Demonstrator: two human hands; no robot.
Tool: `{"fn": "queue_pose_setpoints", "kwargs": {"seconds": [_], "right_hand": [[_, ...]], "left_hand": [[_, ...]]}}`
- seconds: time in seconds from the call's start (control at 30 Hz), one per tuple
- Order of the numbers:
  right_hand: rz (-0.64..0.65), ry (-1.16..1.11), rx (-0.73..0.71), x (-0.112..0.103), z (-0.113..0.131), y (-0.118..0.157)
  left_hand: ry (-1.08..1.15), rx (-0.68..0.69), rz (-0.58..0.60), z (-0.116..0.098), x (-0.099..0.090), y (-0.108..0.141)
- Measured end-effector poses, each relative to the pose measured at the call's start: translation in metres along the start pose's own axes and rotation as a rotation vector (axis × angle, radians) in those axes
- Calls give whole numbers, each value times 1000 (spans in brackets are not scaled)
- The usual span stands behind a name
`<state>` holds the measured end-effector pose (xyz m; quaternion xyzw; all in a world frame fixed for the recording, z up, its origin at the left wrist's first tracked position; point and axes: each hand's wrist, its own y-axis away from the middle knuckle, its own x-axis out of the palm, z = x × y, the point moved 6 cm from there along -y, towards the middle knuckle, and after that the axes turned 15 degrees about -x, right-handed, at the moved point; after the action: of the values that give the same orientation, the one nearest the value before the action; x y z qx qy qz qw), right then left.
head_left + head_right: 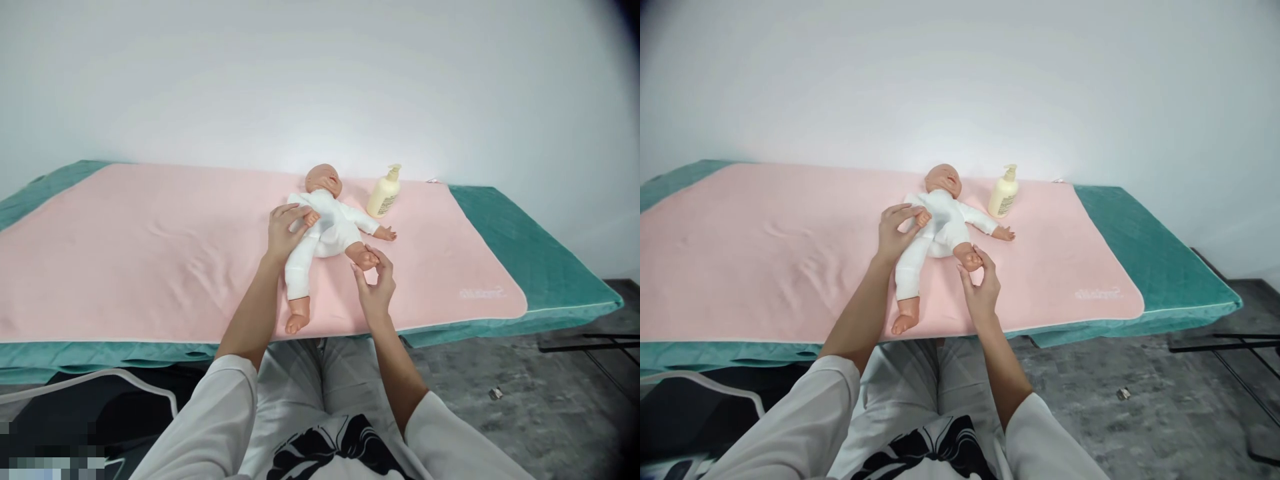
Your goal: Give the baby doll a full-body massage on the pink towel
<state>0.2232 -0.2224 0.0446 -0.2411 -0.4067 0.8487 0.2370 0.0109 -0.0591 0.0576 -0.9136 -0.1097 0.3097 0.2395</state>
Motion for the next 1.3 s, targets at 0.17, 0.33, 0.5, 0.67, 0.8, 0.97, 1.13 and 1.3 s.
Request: {"fn": "queue_pose_setpoints", "kwargs": {"seconds": [0.17, 0.33, 0.5, 0.67, 0.8, 0.97, 1.13, 1.3], "right_hand": [[-7, -3, -13, 14, -11, -9], [-18, 5, -6, 22, -20, -18], [-25, -6, -7, 23, -21, -19], [-33, -26, 0, 17, -17, -11], [-53, -24, -20, 6, -5, -4], [-47, -26, 25, -12, 7, 13], [-61, -57, 96, -25, 13, 38], [19, 17, 146, -28, 13, 66]], "left_hand": [[-4, 59, 77, 1, 8, 0], [-8, 94, 92, 1, 10, 1], [-18, 76, 88, 0, 8, 2], [2, 33, 23, 3, 5, 3], [27, -62, -91, 8, -5, 7], [35, -214, -194, 13, -22, 12], [22, -347, -288, 24, -38, 10], [-60, -525, -324, 54, -46, 6]]}}
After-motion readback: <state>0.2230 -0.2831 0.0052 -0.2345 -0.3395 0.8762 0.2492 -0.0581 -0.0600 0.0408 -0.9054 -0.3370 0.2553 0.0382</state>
